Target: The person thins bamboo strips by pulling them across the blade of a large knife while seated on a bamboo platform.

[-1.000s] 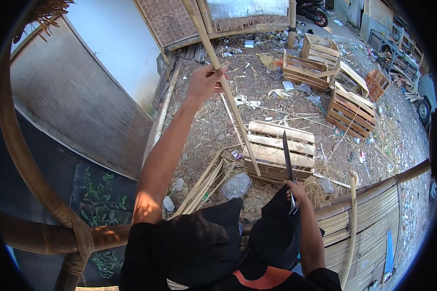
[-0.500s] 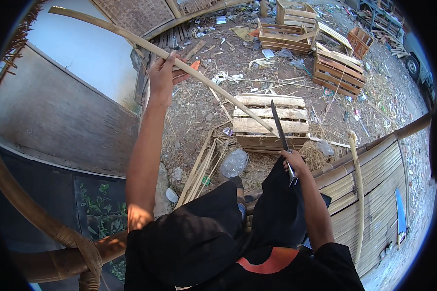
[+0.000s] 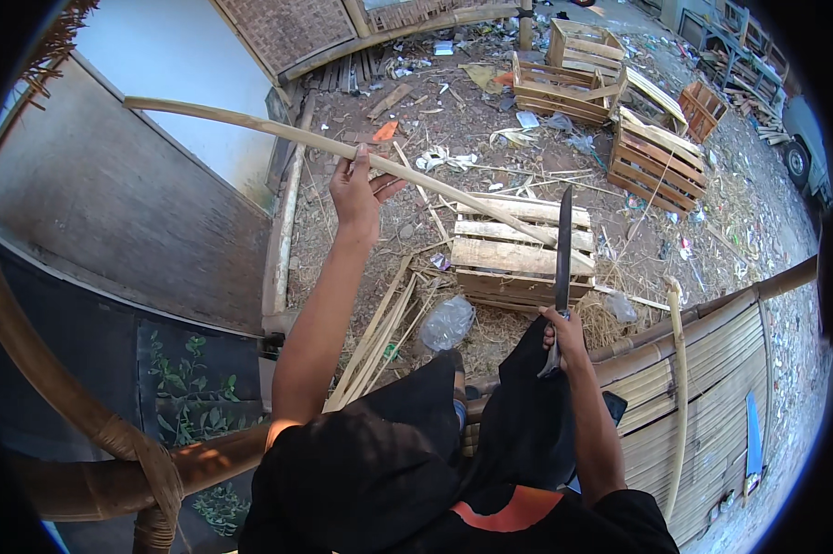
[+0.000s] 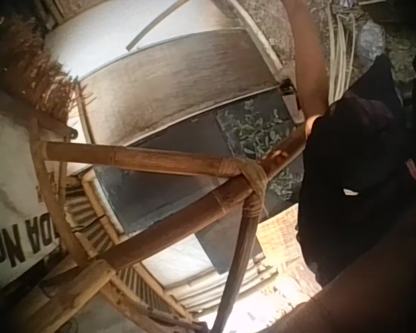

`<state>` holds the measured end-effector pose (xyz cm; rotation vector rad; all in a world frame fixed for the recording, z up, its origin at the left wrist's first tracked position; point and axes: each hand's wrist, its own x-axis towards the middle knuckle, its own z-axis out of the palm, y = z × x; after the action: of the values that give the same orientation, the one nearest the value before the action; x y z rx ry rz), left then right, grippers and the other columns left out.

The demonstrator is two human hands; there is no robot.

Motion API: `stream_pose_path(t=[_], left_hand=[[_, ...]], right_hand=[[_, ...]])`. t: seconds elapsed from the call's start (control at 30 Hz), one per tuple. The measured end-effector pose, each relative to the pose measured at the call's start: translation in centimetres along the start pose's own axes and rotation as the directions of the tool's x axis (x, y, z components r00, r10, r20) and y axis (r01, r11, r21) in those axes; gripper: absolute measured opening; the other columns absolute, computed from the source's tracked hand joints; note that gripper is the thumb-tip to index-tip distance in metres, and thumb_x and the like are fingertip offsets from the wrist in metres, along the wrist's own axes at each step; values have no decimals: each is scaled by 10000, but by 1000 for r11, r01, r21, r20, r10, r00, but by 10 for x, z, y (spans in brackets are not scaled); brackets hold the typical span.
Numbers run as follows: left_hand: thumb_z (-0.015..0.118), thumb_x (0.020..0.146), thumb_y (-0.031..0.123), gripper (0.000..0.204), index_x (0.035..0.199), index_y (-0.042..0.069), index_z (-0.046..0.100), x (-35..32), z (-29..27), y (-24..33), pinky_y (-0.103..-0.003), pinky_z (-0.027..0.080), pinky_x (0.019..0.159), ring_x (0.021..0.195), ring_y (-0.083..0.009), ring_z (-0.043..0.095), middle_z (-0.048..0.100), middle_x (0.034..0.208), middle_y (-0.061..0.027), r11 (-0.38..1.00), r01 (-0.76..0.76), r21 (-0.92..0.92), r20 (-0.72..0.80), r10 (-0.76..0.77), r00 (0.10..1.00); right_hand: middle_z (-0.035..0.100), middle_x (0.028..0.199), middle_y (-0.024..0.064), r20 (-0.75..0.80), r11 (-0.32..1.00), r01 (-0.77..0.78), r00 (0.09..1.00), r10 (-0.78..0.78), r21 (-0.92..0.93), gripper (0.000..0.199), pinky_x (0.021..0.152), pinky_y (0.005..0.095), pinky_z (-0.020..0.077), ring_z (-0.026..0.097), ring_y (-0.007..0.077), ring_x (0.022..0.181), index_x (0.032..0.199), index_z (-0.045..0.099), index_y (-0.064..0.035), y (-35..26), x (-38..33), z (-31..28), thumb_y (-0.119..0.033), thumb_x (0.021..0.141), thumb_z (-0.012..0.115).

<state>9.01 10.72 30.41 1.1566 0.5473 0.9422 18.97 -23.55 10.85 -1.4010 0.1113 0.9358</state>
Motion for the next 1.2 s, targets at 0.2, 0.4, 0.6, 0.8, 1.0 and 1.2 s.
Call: stream_pose_path(t=[0.2,0.4,0.6,0.8,1.0,1.2], left_hand=[[486,1008,198,236,1104,-17,497,-59,13,-56,-403,643,749,886,-297,690,617,1049,-182,947,158,-280,-3,-165,986],[482,1003,186,254,1107,-46,488,-122,15,-89,-401,580,919,1052,-332,638,596,1164,-195,762,526,-378,198,-488,850],[471,1020,303,337,1161,1,521,-156,20,-81,-355,560,903,1049,-274,646,602,1187,-200,665,688,-289,332,-605,724],[551,995,286,277,1073,25,608,-174,1,-41,-349,544,782,932,-213,661,640,1156,-160,740,379,555,552,-669,497],[662,904,228,283,1092,26,602,-152,14,-24,-378,511,629,672,-323,643,649,760,-123,203,-767,608,702,314,639],[560,965,353,307,928,49,532,-169,-6,-61,-482,435,549,630,-405,585,602,689,-186,491,-479,728,595,-105,797]], right_hand=[[398,531,-29,58,901,266,951,-303,343,496,399,229,367,403,64,402,1300,503,-14,-30,-23,46,-219,889,693],[410,530,-39,-45,724,473,850,-524,503,524,398,232,363,408,57,407,1343,473,-23,-80,-23,90,-167,891,694],[456,560,-15,-143,705,552,821,-552,445,266,421,230,387,429,67,432,1131,574,5,-96,-20,84,-61,883,648],[464,555,-4,-199,732,596,802,-564,329,189,416,230,391,428,72,427,1039,589,21,-123,-46,64,-38,868,645],[453,555,-8,-190,745,587,809,-556,318,174,408,235,381,419,70,426,1014,574,8,-153,-75,68,-38,857,632],[433,544,-25,-36,791,571,815,-578,220,350,400,223,350,403,61,417,1186,562,16,-163,-84,58,-45,850,635]])
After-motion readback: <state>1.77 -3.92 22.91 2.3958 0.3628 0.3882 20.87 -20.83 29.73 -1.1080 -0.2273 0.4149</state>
